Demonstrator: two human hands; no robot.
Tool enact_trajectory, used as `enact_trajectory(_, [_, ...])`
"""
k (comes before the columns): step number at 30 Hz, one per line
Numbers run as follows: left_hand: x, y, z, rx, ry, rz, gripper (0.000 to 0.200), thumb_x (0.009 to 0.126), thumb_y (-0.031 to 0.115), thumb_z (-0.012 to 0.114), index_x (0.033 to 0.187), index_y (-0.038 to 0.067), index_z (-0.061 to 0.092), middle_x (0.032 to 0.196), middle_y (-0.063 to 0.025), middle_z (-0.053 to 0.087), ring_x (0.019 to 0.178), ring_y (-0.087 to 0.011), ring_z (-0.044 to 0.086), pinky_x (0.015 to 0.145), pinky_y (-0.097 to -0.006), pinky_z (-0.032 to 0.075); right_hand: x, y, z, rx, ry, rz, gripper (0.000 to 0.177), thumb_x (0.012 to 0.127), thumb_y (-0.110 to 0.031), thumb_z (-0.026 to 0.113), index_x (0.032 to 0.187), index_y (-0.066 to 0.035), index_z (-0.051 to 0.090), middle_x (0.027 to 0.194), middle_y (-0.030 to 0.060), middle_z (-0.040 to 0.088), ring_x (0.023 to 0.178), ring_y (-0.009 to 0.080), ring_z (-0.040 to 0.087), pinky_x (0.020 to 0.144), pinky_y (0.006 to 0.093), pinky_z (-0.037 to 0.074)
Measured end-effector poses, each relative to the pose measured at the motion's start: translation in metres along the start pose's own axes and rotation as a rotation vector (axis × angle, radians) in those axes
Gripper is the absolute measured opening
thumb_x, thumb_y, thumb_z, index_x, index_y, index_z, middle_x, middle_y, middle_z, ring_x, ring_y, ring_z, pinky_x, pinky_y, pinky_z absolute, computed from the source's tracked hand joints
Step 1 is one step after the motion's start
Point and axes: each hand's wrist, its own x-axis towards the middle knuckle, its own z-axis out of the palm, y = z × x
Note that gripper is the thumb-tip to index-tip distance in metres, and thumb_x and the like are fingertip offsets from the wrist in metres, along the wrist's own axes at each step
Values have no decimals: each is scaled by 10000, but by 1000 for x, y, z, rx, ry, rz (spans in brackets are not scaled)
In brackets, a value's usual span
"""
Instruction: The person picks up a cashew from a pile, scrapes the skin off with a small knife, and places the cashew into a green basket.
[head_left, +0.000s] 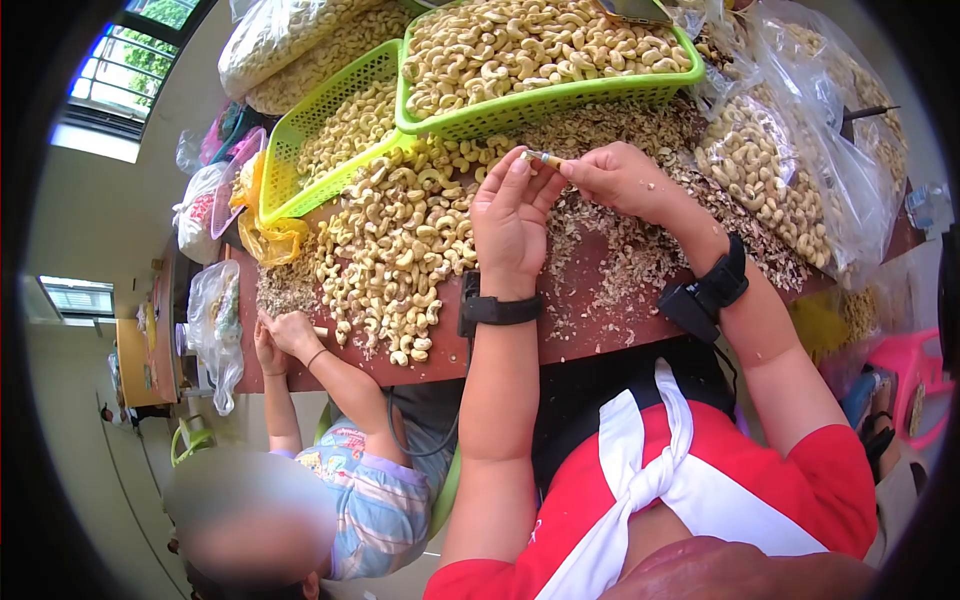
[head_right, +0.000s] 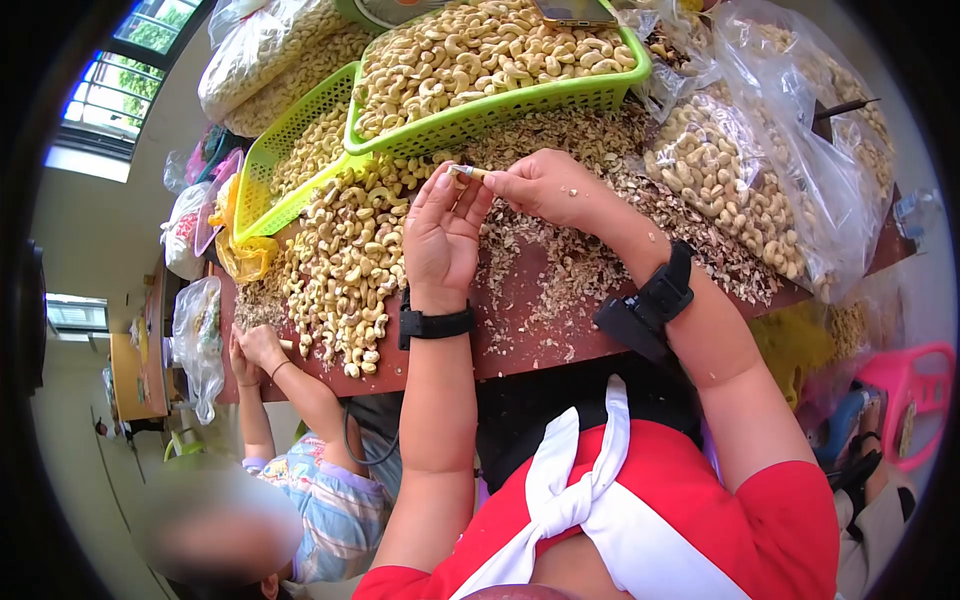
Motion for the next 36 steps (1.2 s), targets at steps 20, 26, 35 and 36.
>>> enact_trajectory(20, [-1, -3, -1, 98, 50, 136, 111, 809, 54, 484, 909, 16, 510, 810, -75, 574, 763, -172, 578, 650, -314, 525, -2, -3, 2, -8, -62, -12, 439, 800, -418, 470, 593, -40, 554, 453, -37, 398, 419, 48, 333, 390, 213, 272])
enact_trajectory(26, [-2, -4, 0, 140, 41, 203, 103, 802, 40, 491, 899, 10, 509, 807, -74, 571, 753, -164, 573, 649, -323, 527, -1, 0, 2, -26, -40, -16, 436, 800, -415, 473, 622, -30, 576, 462, -29, 414, 428, 54, 350, 399, 220, 292])
enact_trajectory(35, [1, -4, -1, 133, 141, 189, 115, 785, 3, 503, 898, -20, 499, 811, -103, 566, 722, -182, 579, 675, -308, 524, 1, -1, -4, -42, 14, 54, 447, 793, -402, 484, 555, -28, 532, 473, -4, 448, 431, 63, 384, 402, 228, 309])
enact_trajectory(36, [2, -5, -4, 96, 135, 160, 125, 772, -6, 519, 891, -33, 495, 813, -109, 560, 718, -184, 581, 663, -299, 528, 1, 0, -4, -1, 12, 41, 445, 795, -400, 484, 547, -33, 528, 471, -6, 446, 427, 62, 380, 399, 226, 305])
